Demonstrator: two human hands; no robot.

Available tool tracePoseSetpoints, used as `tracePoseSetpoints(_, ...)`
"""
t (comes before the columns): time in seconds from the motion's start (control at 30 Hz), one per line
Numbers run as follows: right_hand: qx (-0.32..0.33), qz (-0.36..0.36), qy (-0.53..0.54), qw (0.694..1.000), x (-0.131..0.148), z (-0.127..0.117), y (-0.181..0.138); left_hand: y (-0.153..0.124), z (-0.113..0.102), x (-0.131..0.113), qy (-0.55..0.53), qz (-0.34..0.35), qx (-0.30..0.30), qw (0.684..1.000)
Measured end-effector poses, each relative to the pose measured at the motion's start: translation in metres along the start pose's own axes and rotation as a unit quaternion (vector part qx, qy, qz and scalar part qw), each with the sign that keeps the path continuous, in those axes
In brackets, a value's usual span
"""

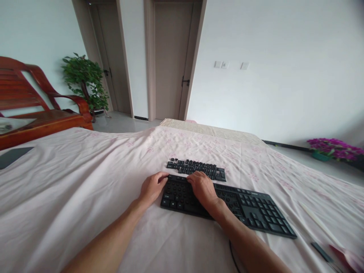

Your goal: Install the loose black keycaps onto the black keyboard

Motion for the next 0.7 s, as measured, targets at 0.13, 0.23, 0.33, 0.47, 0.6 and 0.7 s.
tracePoseSetpoints(0.13, -0.015, 0.001, 0.002, 1.0, -0.003, 0.001, -0.004, 0.0, 0.0, 0.001, -0.002, 0.0, -0.002, 1.0)
tracePoseSetpoints(0.23, -0.019, -0.01, 0.0, 1.0, -0.001, 0.001, -0.004, 0.0, 0.0, 0.001, -0.001, -0.003, -0.001, 1.0)
tracePoseSetpoints(0.33, -0.021, -0.017, -0.018, 0.999, 0.004, 0.0, -0.003, 0.0, 0.0, 0.001, 0.002, -0.005, -0.003, 1.0)
tracePoseSetpoints(0.47, -0.011, -0.013, -0.061, 0.998, 0.007, 0.0, -0.005, 0.0, 0.0, 0.001, 0.001, -0.009, -0.002, 1.0)
tracePoseSetpoints(0.6, -0.011, -0.012, -0.065, 0.998, 0.007, -0.001, -0.007, -0.001, 0.0, 0.0, -0.001, -0.017, 0.004, 1.0)
tracePoseSetpoints(0.7, -0.014, -0.023, -0.059, 0.998, 0.009, 0.0, -0.006, -0.001, 0.0, -0.001, -0.002, -0.012, 0.007, 1.0)
Point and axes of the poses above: each hand's wrist, its own y-axis towards the middle knuckle, its own z-axis out of the palm, x = y × z, the point moved 6 cm from there along y, towards the middle knuckle, and after that the axes turned 5 degrees about z, right-handed, at the moved point
